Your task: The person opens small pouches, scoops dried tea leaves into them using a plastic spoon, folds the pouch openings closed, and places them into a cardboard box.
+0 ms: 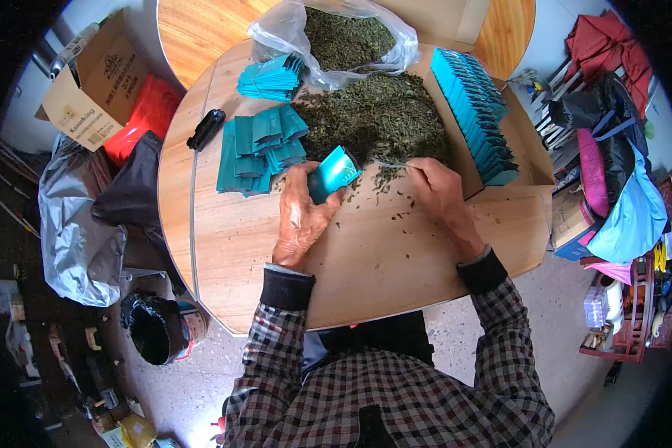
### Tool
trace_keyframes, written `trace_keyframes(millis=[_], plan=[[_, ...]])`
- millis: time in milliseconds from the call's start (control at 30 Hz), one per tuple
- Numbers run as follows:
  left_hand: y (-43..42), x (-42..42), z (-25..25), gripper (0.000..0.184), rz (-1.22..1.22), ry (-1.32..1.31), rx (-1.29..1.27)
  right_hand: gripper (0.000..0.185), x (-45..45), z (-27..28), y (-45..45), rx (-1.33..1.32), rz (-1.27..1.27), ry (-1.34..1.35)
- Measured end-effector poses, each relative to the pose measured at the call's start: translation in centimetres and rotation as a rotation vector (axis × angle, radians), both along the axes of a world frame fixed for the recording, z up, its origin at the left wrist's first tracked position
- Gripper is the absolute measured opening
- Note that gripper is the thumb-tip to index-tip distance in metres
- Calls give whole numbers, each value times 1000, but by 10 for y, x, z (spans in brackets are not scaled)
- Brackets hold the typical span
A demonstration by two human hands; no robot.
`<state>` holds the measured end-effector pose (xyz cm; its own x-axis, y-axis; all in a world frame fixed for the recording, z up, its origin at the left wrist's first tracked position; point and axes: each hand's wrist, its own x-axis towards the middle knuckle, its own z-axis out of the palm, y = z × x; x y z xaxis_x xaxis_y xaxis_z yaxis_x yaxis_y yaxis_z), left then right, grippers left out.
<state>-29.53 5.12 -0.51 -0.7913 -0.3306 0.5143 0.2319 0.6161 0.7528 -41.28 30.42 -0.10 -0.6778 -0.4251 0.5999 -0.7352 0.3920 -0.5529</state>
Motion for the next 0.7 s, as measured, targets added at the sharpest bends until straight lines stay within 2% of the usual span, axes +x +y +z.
trace_keyframes(millis=[400, 633, 700], plan=[[4, -2, -8, 52, -49, 22, -111, 15, 36, 33, 25, 4, -40, -64], [4, 0, -5, 50, -88, 36, -120, 11, 44, 53, 17, 24, 45, -55], [4, -1, -7, 50, -87, 38, -117, 10, 44, 56, 14, 70, 90, 18]])
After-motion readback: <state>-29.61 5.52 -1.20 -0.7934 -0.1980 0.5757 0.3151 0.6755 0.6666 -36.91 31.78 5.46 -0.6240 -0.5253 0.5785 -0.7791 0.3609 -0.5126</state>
